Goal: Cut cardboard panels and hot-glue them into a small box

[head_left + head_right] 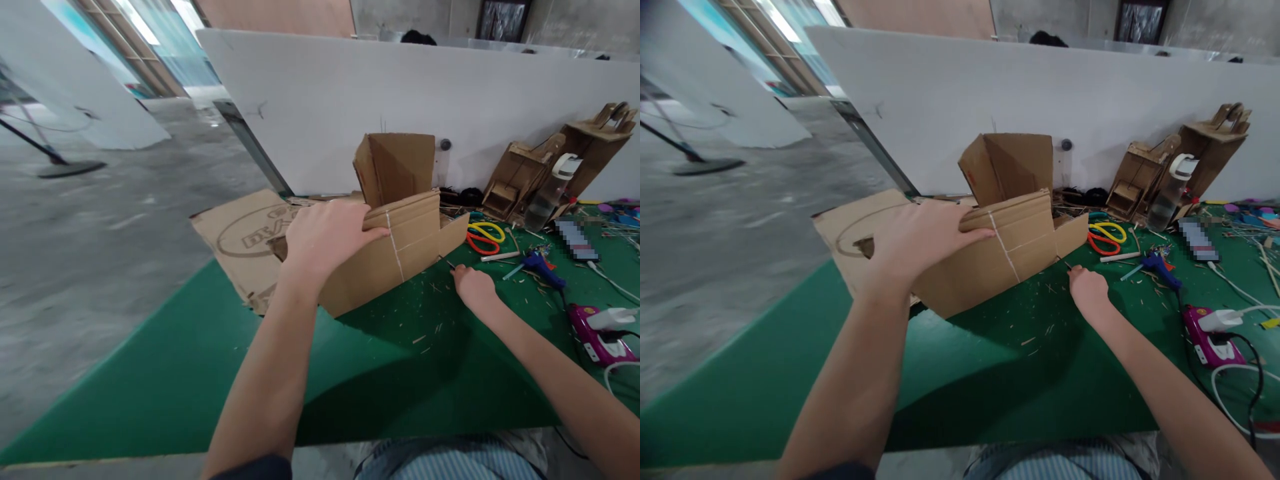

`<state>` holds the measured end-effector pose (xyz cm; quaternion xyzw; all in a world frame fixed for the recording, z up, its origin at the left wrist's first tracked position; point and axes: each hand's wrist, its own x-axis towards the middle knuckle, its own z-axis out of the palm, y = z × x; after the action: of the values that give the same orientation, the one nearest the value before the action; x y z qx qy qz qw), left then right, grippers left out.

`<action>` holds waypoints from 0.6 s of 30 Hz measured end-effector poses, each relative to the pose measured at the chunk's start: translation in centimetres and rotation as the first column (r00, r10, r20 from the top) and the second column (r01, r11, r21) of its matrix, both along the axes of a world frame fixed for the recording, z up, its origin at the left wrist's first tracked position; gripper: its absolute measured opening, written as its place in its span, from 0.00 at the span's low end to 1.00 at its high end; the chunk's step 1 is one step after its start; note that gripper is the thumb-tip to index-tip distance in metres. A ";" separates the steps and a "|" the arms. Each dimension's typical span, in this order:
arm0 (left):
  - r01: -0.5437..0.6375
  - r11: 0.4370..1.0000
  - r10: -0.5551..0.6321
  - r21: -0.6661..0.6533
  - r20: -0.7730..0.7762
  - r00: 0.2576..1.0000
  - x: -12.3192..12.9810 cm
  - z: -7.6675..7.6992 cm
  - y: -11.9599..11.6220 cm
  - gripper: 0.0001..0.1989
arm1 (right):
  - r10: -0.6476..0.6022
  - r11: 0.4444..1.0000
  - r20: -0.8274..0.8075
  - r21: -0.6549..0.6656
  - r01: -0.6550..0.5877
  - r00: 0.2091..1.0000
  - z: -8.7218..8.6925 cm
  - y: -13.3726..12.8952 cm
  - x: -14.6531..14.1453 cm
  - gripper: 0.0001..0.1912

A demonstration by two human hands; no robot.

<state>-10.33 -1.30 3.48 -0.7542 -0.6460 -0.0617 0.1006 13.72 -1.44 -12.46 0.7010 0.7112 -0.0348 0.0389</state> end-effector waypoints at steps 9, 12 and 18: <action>0.012 1.000 -0.012 0.000 -0.019 1.000 0.1 0.0 0.0 0.29 | -0.004 0.999 0.020 -0.040 0.004 1.000 0.1 -0.1 0.5 0.20; -0.006 1.000 0.006 0.009 -0.029 1.000 0.0 -0.1 0.2 0.30 | -0.008 0.998 0.026 -0.058 0.010 1.000 0.2 -0.1 0.7 0.20; -0.018 1.000 0.018 -0.012 0.037 0.999 -0.2 -0.2 0.8 0.28 | 0.015 0.997 0.020 -0.075 -0.013 1.000 0.5 -0.3 1.1 0.20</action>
<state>-10.51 -0.52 3.28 -0.7476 -0.6549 -0.0710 0.0846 14.86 -1.73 -11.96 0.6943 0.7139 -0.0538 0.0730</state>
